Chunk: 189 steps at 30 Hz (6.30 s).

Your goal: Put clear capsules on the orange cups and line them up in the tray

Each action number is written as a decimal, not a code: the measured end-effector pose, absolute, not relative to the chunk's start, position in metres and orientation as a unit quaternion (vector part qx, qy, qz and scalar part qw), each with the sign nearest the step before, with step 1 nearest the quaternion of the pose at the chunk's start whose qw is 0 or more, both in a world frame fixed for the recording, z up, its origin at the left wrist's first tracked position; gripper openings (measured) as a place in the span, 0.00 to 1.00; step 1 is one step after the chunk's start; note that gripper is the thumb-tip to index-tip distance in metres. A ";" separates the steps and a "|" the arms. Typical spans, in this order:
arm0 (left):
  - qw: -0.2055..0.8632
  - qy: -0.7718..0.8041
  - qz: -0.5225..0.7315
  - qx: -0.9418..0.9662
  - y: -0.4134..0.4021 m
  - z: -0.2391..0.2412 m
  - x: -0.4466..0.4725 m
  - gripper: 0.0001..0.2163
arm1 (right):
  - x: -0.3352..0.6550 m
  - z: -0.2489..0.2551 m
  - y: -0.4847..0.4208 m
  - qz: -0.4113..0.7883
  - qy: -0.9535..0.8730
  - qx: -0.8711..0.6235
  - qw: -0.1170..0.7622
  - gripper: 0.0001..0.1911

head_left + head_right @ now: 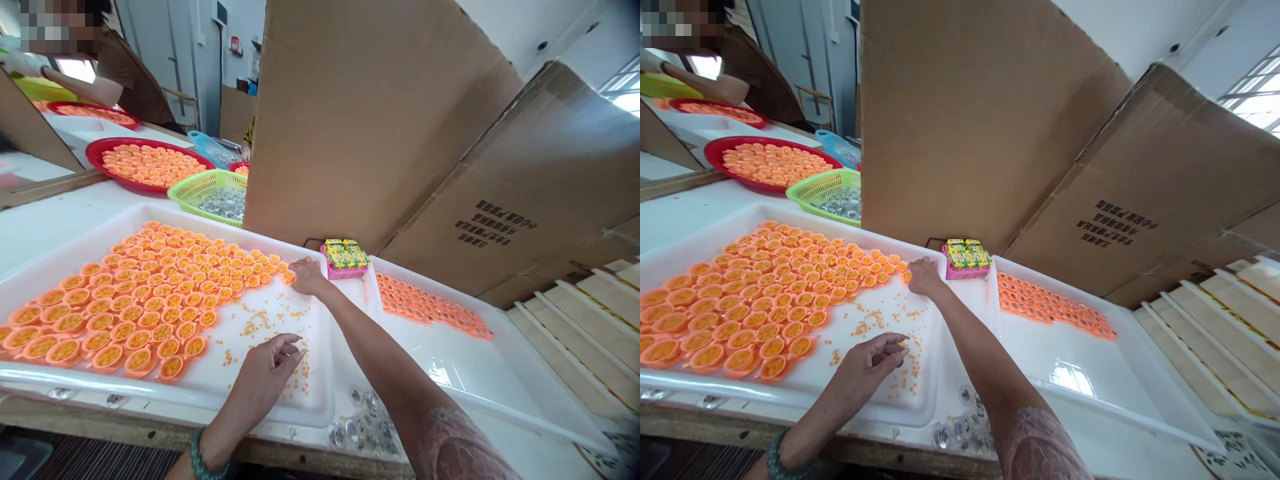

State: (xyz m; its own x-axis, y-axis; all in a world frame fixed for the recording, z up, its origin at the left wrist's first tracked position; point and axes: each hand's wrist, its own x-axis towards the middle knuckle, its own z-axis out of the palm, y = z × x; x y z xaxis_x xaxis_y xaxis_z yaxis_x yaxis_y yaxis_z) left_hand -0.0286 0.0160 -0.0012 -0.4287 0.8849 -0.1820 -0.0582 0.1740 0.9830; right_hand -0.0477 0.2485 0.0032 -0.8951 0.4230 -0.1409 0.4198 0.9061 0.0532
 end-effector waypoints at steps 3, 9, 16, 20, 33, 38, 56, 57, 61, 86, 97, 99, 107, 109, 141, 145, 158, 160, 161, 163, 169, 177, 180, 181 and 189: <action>0.430 0.628 0.574 0.301 0.017 -0.005 -0.029 0.17 | -0.050 0.000 0.240 -0.008 0.978 0.200 0.065 0.15; 0.387 0.590 0.691 0.160 0.018 -0.006 -0.037 0.16 | -0.035 -0.004 0.210 -0.037 0.986 0.155 0.051 0.12; 0.409 0.500 0.763 -0.010 0.016 0.000 -0.051 0.19 | 0.015 0.015 0.165 -0.174 0.977 0.056 -0.111 0.11; 0.489 0.423 0.762 0.042 0.015 0.003 -0.051 0.15 | 0.040 0.017 0.142 -0.217 0.958 0.021 -0.189 0.12; 0.433 0.487 0.753 0.094 0.015 0.005 -0.045 0.23 | 0.073 0.005 0.116 -0.122 0.962 0.035 -0.243 0.24; 0.416 0.488 0.762 0.090 0.016 0.005 -0.044 0.22 | 0.082 0.001 0.112 -0.091 0.969 0.053 -0.224 0.21; 0.519 0.407 0.740 0.131 0.013 0.007 -0.043 0.13 | 0.065 0.005 0.107 -0.222 0.888 0.127 -0.382 0.11; 0.522 0.394 0.744 0.138 0.012 0.008 -0.042 0.14 | 0.064 0.006 0.106 -0.226 0.885 0.133 -0.384 0.10; 0.513 0.384 0.755 0.139 0.012 0.007 -0.043 0.14 | 0.060 0.010 0.101 -0.233 0.889 0.144 -0.366 0.07; 0.458 0.585 0.647 0.169 0.015 0.012 -0.040 0.16 | 0.192 -0.038 0.127 -0.117 0.947 0.291 -0.072 0.07; 0.433 0.634 0.613 0.189 0.018 0.009 -0.039 0.20 | 0.194 -0.021 0.135 -0.168 0.928 0.309 -0.124 0.07; 0.431 0.636 0.611 0.192 0.018 0.009 -0.039 0.19 | 0.201 -0.019 0.134 -0.175 0.931 0.299 -0.115 0.07; 0.452 0.615 0.621 0.179 0.015 0.011 -0.038 0.22 | 0.195 -0.024 0.129 -0.113 0.954 0.277 -0.022 0.03; 0.470 0.593 0.635 0.154 0.015 0.012 -0.038 0.22 | 0.189 -0.026 0.127 -0.081 0.961 0.264 -0.010 0.04; 0.505 0.488 0.700 0.130 0.014 0.009 -0.039 0.18 | 0.099 0.017 0.108 -0.736 0.561 0.228 -0.304 0.14; 0.508 0.477 0.703 0.142 0.014 0.009 -0.039 0.18 | 0.085 0.017 0.107 -0.772 0.518 0.201 -0.309 0.13; 0.501 0.492 0.699 0.131 0.013 0.009 -0.040 0.16 | 0.082 0.017 0.110 -0.750 0.551 0.186 -0.316 0.05; 0.498 0.498 0.695 0.141 0.013 0.008 -0.040 0.16 | 0.082 0.019 0.110 -0.747 0.554 0.180 -0.319 0.05; 0.497 0.499 0.694 0.147 0.014 0.008 -0.040 0.16 | 0.083 0.020 0.110 -0.746 0.556 0.177 -0.321 0.05; 0.499 0.497 0.693 0.156 0.014 0.008 -0.040 0.17 | 0.083 0.021 0.110 -0.743 0.560 0.173 -0.323 0.06; 0.494 0.483 0.708 0.147 0.015 0.011 -0.039 0.15 | 0.084 0.016 0.111 -0.734 0.565 0.175 -0.332 0.07; 0.482 0.491 0.710 0.148 0.013 0.010 -0.039 0.15 | 0.087 0.015 0.108 -0.709 0.602 0.196 -0.312 0.08; 0.480 0.492 0.711 0.150 0.014 0.009 -0.039 0.15 | 0.088 0.014 0.107 -0.712 0.585 0.216 -0.322 0.07; 0.479 0.492 0.711 0.150 0.014 0.008 -0.039 0.14 | 0.088 0.014 0.107 -0.709 0.584 0.223 -0.326 0.07; 0.476 0.495 0.713 0.142 0.014 0.007 -0.039 0.15 | 0.089 0.013 0.110 -0.663 0.618 0.257 -0.335 0.07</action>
